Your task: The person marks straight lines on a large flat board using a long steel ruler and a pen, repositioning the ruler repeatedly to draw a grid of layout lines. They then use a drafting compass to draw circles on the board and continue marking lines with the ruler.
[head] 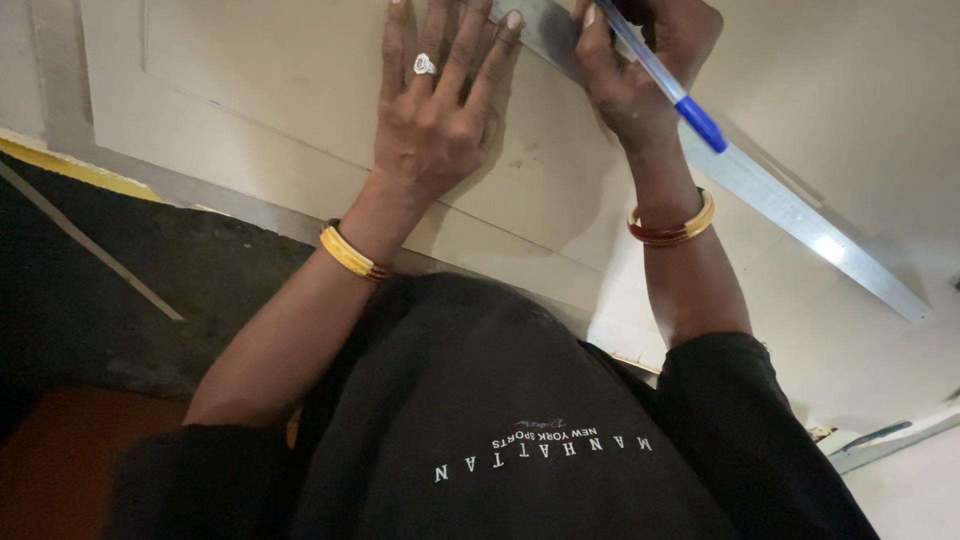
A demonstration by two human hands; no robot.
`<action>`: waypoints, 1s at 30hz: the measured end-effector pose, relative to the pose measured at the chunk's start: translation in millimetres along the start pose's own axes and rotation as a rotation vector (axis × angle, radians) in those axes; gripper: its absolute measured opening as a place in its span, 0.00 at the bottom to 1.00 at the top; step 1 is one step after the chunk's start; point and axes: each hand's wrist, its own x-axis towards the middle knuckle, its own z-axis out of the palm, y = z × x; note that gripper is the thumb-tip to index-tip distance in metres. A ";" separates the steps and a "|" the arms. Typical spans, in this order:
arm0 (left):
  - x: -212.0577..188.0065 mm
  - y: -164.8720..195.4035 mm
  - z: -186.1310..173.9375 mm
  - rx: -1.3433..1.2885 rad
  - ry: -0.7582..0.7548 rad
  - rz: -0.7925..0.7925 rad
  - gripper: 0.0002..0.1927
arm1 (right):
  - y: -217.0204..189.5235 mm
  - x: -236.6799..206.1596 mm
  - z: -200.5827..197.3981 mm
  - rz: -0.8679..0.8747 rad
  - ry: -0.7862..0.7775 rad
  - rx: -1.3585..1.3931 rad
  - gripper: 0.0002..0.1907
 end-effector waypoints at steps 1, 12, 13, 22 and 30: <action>-0.5 -0.3 0.4 0.007 0.000 0.001 0.33 | 0.2 0.4 1.8 0.033 -0.006 0.012 0.02; -2.5 -0.6 2.8 -0.015 -0.011 0.009 0.33 | 14.2 -2.2 3.5 -0.010 -0.020 -0.162 0.03; -2.6 -0.5 2.9 -0.020 -0.010 0.009 0.33 | 15.3 -4.9 3.6 -0.016 -0.024 -0.144 0.03; -3.4 0.0 4.3 0.003 -0.011 0.011 0.35 | 26.8 -7.4 5.0 -0.017 -0.031 -0.163 0.03; -2.1 0.7 5.8 0.000 -0.008 0.008 0.35 | 21.7 -7.6 5.5 -0.027 -0.034 -0.160 0.02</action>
